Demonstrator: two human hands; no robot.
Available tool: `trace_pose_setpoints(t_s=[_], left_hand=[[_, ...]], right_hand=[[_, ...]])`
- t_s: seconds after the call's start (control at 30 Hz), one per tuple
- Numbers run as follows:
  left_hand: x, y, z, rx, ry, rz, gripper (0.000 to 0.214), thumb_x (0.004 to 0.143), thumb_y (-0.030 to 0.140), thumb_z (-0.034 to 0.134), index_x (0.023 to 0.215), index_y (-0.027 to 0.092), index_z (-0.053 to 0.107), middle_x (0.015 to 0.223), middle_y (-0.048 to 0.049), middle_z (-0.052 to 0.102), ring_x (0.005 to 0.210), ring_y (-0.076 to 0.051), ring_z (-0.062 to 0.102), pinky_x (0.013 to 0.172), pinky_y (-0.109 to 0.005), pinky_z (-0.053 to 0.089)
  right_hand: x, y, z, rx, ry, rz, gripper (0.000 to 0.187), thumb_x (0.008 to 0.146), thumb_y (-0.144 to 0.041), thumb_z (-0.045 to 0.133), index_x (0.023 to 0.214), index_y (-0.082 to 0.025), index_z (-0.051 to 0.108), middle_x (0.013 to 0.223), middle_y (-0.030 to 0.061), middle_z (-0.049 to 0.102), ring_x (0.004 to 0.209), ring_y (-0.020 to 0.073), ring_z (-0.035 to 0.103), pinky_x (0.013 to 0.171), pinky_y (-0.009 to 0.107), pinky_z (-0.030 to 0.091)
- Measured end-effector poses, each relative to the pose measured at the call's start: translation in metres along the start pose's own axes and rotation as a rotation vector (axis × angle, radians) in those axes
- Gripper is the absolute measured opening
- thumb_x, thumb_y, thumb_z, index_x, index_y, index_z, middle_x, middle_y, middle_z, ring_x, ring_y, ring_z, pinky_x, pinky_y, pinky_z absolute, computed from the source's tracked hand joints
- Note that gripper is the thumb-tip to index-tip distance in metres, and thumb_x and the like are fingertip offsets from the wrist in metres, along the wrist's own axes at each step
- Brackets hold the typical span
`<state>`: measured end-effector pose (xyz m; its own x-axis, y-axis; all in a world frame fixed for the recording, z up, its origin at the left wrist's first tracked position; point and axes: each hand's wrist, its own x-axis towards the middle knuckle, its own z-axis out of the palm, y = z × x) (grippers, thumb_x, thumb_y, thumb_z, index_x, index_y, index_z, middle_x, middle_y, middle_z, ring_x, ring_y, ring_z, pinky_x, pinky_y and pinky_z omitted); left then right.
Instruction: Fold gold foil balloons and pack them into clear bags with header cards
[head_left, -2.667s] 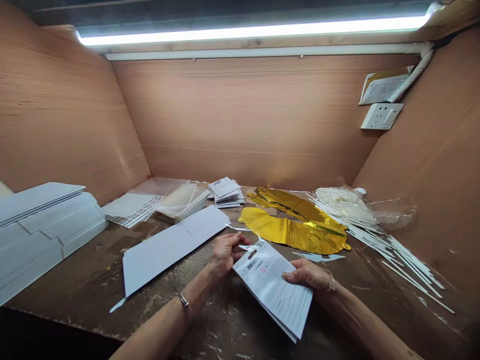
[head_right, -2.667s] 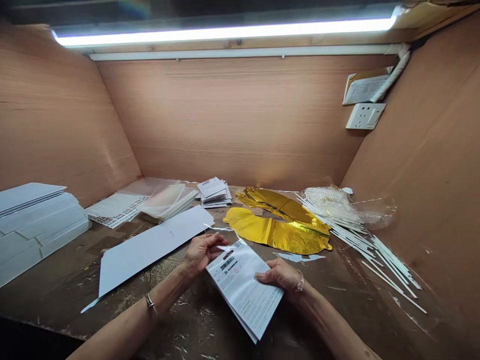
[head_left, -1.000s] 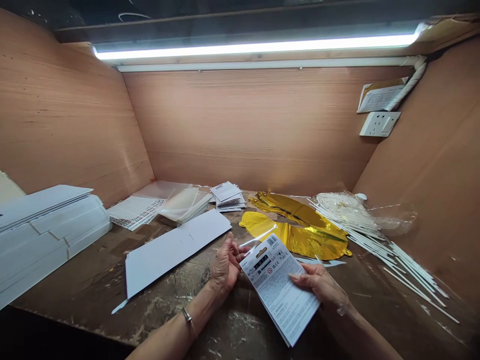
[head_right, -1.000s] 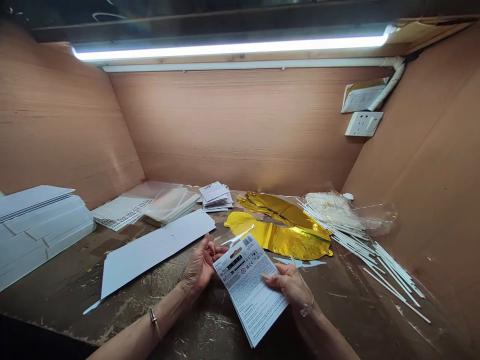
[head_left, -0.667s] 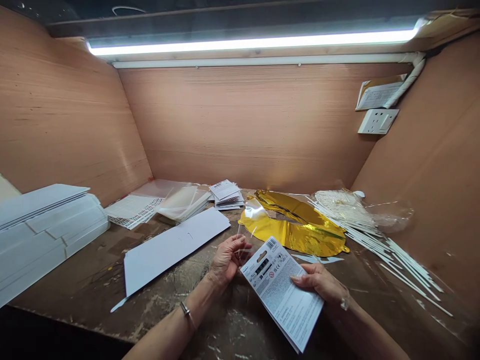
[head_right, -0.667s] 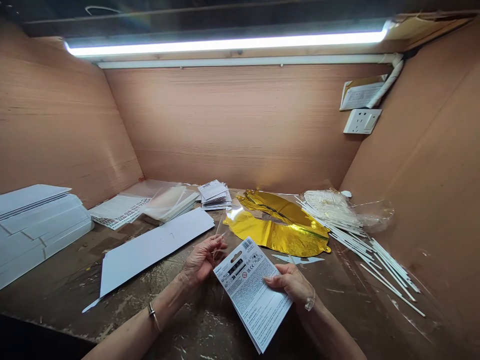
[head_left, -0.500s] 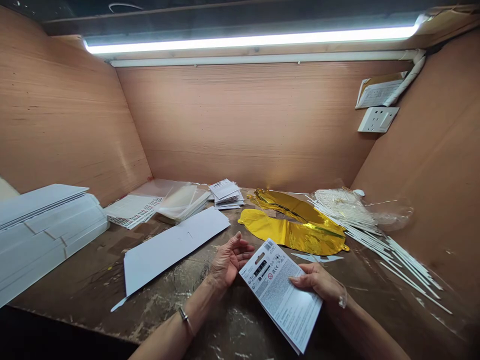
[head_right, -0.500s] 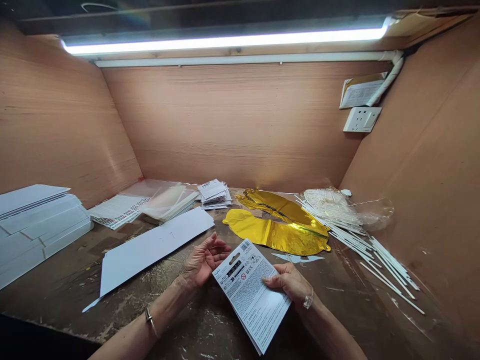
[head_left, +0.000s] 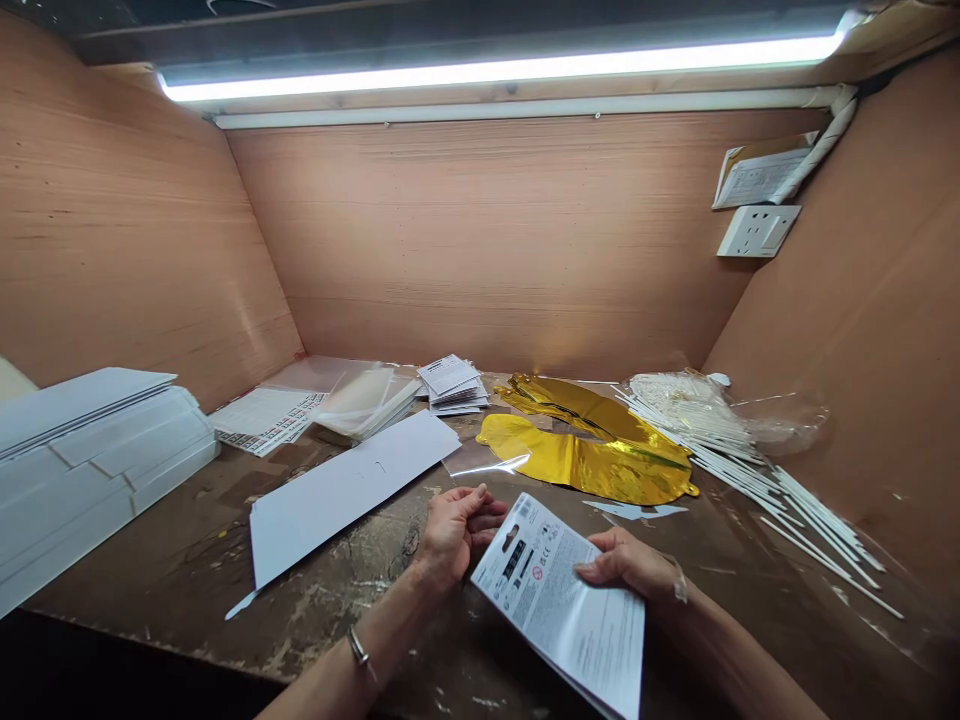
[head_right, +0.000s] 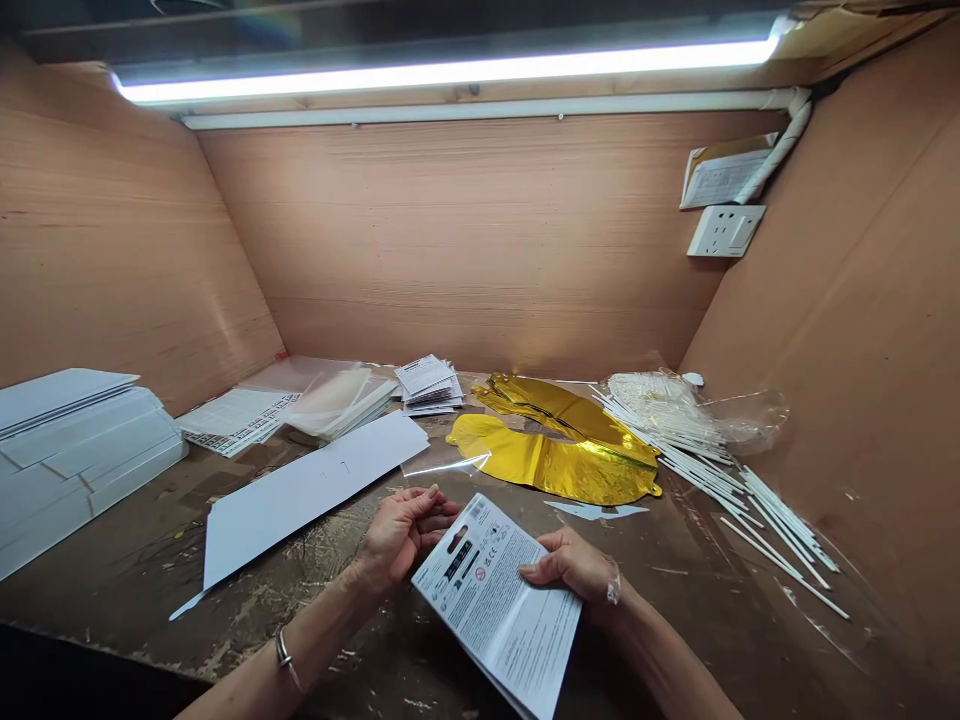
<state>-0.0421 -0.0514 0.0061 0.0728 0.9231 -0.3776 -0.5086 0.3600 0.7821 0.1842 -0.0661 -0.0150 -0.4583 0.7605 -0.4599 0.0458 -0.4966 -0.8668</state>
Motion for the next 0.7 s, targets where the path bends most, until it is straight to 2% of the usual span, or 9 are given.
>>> trace_pose_setpoints(t_s=[0.17,0.27,0.5,0.6,0.7], left_hand=[[-0.009,-0.004,-0.007,0.017,0.049,0.070,0.016,0.070,0.023,0.061,0.070,0.010,0.050,0.066,-0.0107,0.065,0.054,-0.019,0.062,0.044,-0.025,0.048],[-0.013,-0.009,-0.011,0.003,0.108,0.118,0.020,0.069,0.027,0.062,0.072,0.012,0.050,0.066,-0.0094,0.065,0.053,-0.019,0.062,0.044,-0.026,0.047],[-0.022,-0.018,-0.012,0.011,0.154,0.221,0.030,0.063,0.035,0.065,0.077,0.013,0.050,0.059,-0.0072,0.064,0.048,-0.017,0.060,0.041,-0.024,0.045],[-0.024,-0.019,-0.014,0.025,0.130,0.212,0.035,0.057,0.029,0.071,0.081,0.013,0.051,0.061,-0.0056,0.065,0.050,-0.017,0.060,0.044,-0.025,0.046],[-0.023,-0.019,-0.020,0.060,0.044,0.179,0.043,0.046,0.016,0.076,0.081,0.013,0.052,0.064,-0.0045,0.065,0.056,-0.018,0.061,0.051,-0.026,0.049]], right_hand=[[-0.002,-0.006,-0.004,0.027,0.096,-0.071,0.025,0.056,-0.025,0.067,0.077,-0.011,0.067,0.074,0.0090,0.068,0.063,0.0206,0.063,0.057,0.029,0.048],[-0.004,-0.009,0.004,0.031,0.128,-0.121,0.026,0.057,-0.028,0.066,0.076,-0.011,0.067,0.072,0.0080,0.068,0.060,0.0201,0.062,0.055,0.028,0.047],[-0.006,-0.008,0.018,-0.013,0.188,-0.179,0.029,0.059,-0.037,0.065,0.073,-0.011,0.064,0.064,0.0059,0.066,0.050,0.0161,0.058,0.047,0.024,0.041],[-0.005,-0.004,0.017,-0.010,0.178,-0.191,0.028,0.061,-0.037,0.064,0.071,-0.011,0.064,0.063,0.0052,0.065,0.048,0.0146,0.056,0.044,0.023,0.039],[-0.006,-0.002,0.017,-0.001,0.161,-0.197,0.025,0.061,-0.036,0.063,0.071,-0.013,0.064,0.064,0.0046,0.065,0.049,0.0155,0.057,0.045,0.024,0.040]])
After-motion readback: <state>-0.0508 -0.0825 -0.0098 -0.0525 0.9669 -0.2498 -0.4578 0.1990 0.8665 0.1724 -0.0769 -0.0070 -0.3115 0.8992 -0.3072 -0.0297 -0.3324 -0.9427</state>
